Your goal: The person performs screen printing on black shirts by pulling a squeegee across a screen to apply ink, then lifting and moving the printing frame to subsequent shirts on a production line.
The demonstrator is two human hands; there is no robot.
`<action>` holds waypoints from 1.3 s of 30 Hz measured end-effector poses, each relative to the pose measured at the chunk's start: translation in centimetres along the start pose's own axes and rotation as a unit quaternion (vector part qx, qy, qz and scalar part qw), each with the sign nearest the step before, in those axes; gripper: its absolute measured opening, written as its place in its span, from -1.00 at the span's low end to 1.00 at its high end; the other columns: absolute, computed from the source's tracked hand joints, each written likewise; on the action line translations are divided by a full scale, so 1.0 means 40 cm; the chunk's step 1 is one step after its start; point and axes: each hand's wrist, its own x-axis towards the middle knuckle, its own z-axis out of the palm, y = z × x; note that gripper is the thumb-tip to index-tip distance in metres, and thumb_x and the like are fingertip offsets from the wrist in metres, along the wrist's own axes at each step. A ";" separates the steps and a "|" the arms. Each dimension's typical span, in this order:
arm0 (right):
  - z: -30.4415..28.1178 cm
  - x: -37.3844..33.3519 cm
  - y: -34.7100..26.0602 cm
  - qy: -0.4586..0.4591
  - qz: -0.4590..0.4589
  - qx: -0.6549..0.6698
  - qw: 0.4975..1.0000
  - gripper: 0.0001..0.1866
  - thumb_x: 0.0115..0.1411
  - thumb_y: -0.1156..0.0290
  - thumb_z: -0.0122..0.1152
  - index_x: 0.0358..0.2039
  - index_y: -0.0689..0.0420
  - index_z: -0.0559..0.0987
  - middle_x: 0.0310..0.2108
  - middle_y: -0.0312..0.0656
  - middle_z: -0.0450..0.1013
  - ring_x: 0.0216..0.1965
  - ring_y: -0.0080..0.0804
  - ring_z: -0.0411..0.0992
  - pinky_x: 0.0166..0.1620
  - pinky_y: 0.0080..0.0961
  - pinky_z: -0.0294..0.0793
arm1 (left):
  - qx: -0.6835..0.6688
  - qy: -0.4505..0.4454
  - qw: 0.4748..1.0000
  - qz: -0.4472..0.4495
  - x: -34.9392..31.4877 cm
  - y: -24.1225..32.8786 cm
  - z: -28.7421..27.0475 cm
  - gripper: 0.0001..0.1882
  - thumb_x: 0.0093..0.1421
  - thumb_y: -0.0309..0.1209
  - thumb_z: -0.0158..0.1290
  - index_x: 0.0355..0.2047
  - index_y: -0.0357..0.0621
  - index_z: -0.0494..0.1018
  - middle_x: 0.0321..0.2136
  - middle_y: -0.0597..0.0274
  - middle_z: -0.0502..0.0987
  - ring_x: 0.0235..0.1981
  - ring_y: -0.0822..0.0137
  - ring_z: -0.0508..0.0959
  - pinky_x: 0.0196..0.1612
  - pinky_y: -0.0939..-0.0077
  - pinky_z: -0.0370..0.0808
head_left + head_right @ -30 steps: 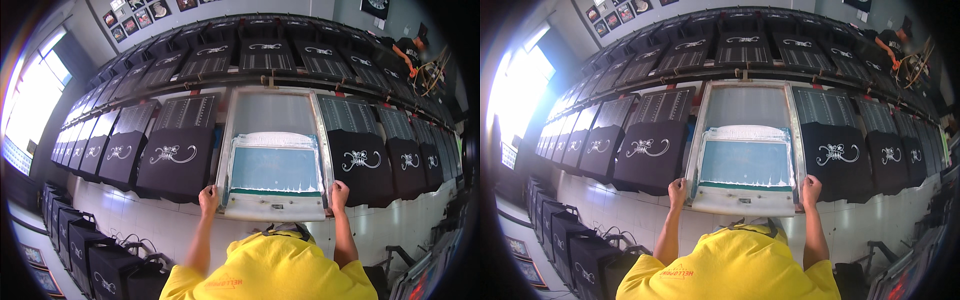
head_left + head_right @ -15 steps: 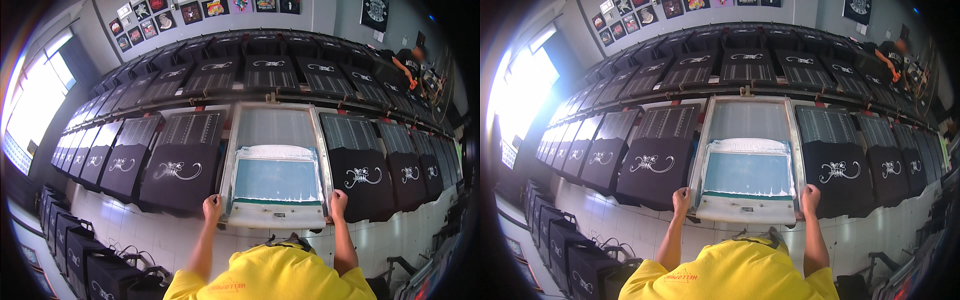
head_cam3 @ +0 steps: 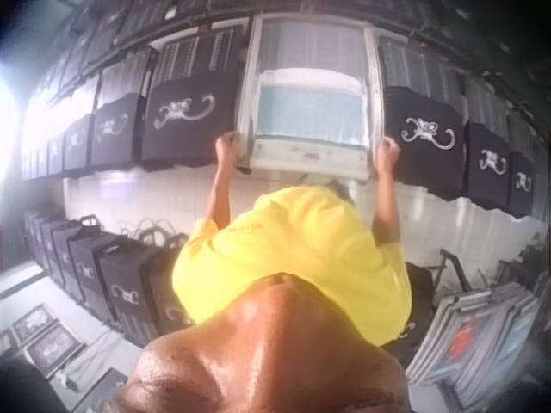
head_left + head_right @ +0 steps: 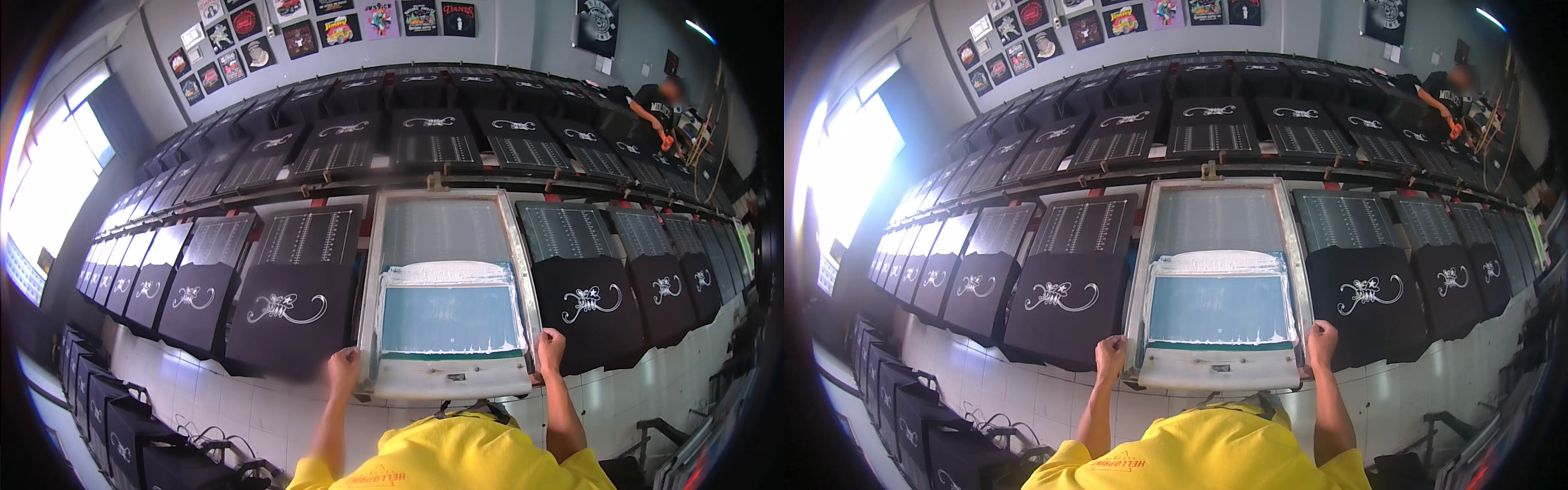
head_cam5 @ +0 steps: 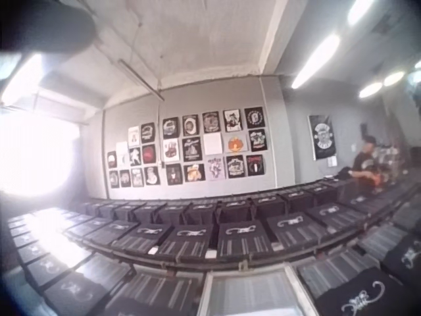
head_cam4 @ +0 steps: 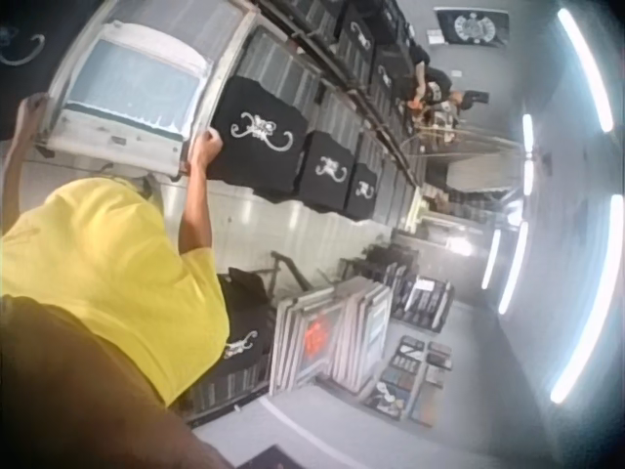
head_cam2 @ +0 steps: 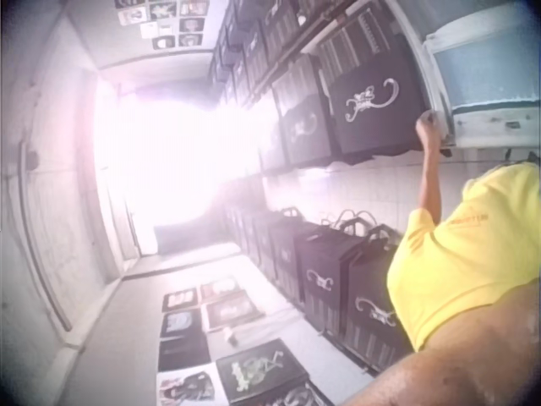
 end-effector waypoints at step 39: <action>0.029 -0.046 -0.041 -0.001 -0.124 0.054 0.991 -0.71 0.24 0.52 -0.01 -0.05 0.32 0.52 -0.06 0.03 0.48 -0.01 -0.11 0.46 0.04 -0.29 0.46 | -0.088 0.182 0.960 0.192 -0.316 0.134 0.048 -0.92 0.01 -0.58 0.04 -0.43 -0.22 0.47 -0.42 -0.04 0.50 -0.30 -0.06 0.50 -0.23 0.14 0.42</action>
